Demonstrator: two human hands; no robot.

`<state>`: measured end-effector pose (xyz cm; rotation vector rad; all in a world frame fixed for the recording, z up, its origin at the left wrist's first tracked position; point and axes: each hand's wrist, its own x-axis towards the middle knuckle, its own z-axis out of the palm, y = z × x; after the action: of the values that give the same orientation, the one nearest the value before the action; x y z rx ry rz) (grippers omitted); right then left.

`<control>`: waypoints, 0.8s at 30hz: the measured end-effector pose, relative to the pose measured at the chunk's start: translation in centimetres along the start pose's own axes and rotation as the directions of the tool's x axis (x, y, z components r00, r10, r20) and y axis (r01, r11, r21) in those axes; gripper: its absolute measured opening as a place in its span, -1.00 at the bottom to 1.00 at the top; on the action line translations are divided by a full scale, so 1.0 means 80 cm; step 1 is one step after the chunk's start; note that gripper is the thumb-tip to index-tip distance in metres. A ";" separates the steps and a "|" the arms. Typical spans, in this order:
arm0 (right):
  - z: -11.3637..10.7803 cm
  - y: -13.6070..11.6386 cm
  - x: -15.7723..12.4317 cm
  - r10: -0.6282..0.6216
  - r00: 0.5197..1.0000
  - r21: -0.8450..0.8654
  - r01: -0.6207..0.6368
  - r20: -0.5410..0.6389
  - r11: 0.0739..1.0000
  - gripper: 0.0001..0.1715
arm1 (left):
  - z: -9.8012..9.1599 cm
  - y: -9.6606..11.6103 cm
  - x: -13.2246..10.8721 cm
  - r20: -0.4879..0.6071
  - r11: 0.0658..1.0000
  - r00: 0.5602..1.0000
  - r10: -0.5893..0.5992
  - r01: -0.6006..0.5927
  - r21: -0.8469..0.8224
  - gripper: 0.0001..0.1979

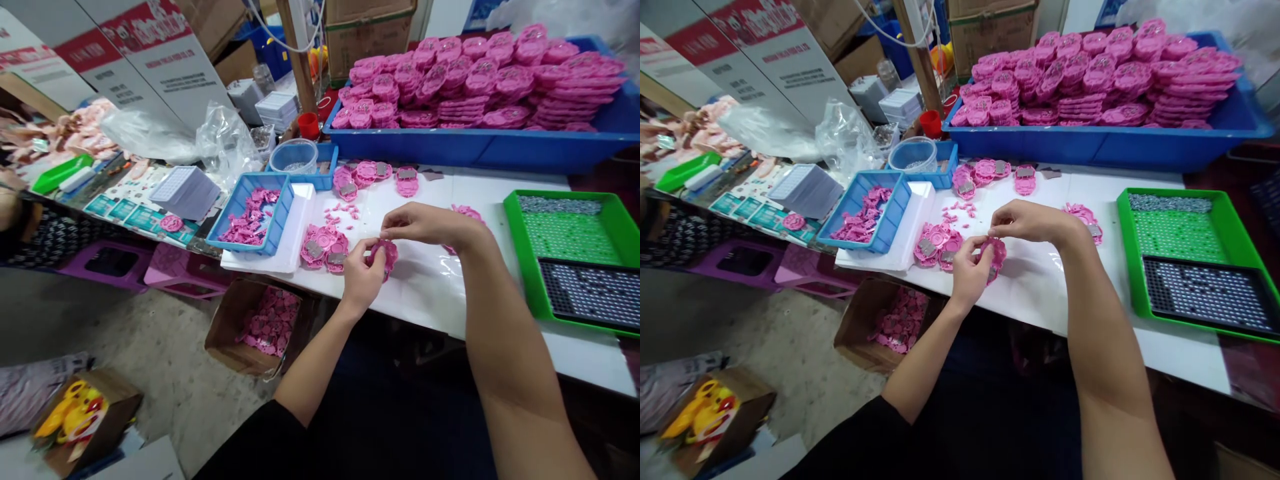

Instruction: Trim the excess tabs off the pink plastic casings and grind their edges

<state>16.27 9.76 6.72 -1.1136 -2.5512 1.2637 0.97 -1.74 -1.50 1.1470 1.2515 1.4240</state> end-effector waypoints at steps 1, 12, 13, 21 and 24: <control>-0.001 0.000 0.000 0.016 1.000 -0.023 -0.016 0.011 1.000 -0.50 | 0.000 0.000 0.000 0.003 1.000 1.000 0.006 -0.006 0.005 -0.76; 0.004 -0.012 -0.001 -0.004 0.999 0.152 -0.001 0.034 0.988 -0.43 | -0.003 -0.006 0.006 -0.059 0.995 0.996 0.064 -0.068 -0.071 -0.66; 0.004 -0.010 -0.001 -0.007 0.999 0.168 0.001 0.040 0.986 -0.42 | -0.002 -0.006 0.006 -0.063 0.994 0.996 0.059 -0.064 -0.086 -0.67; 0.005 -0.064 0.038 -0.066 0.856 0.123 0.149 -0.513 0.981 -0.54 | 0.002 0.005 0.010 -0.033 0.990 0.999 0.015 -0.019 -0.140 -0.74; 0.023 -0.127 0.087 -0.280 0.789 -0.082 0.282 -0.547 0.956 -0.78 | 0.002 0.005 0.013 0.013 0.989 0.999 -0.052 0.053 -0.142 -0.83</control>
<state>4.64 9.01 11.22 -0.8829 -2.1568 0.7303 0.95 -0.73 -1.02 1.0162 1.1467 1.4430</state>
